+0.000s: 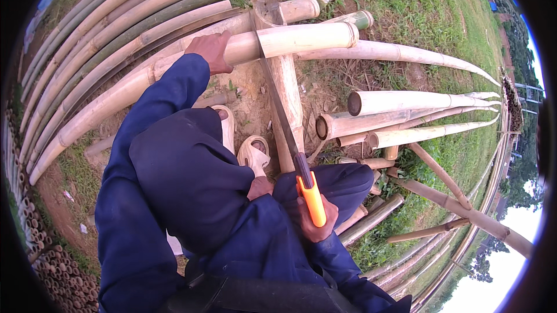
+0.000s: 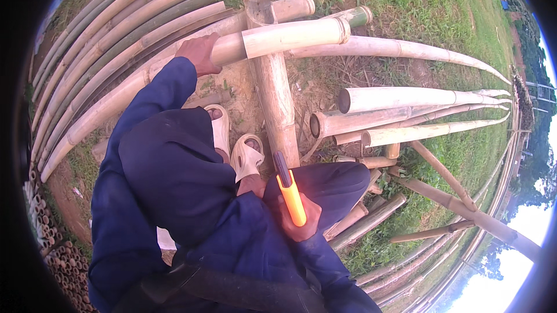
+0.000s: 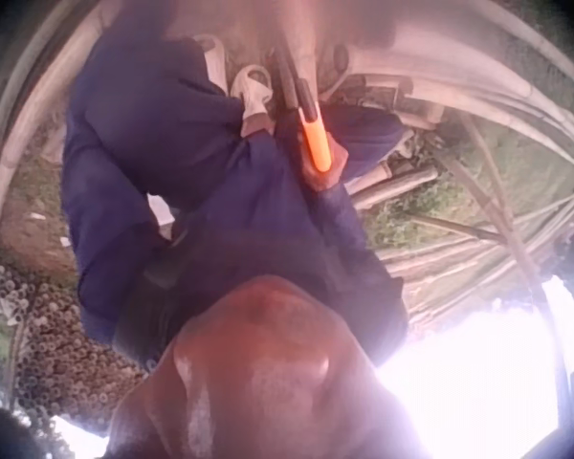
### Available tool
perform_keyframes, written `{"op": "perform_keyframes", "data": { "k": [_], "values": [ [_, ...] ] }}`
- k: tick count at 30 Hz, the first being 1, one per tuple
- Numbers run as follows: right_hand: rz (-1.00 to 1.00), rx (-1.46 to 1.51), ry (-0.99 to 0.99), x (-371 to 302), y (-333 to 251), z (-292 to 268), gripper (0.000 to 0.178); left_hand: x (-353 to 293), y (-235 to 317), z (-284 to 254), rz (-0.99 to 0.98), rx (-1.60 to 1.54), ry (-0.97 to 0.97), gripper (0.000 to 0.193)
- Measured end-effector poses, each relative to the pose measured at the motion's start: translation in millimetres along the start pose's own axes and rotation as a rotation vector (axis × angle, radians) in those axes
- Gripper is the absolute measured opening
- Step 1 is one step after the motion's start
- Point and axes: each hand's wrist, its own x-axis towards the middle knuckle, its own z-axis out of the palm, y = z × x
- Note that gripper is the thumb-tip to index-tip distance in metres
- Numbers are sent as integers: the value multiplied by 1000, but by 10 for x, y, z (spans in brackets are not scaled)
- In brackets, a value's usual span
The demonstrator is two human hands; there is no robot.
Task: The person selects a bamboo pole from a pile, positions it on a makeshift stand, and uses a hand saw to cut the pole. After sawing, the person removes the cut piece and sets it aside.
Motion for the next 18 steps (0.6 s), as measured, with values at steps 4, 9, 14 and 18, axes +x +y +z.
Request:
{"op": "perform_keyframes", "data": {
  "k": [4,9,14,18],
  "values": [
    [26,114,-23,854,29,371,14,57,31,24,-9,16,-8,74],
    [33,140,-96,1014,-9,535,21,-5,-72,0,-2,-49,-1,82],
    [51,11,-28,55,1,45,22,37,-30,24,-3,-42,-49,80],
    [1,57,5,234,119,79,18,75,-55,-35,9,-32,-13,77]
  ]
}}
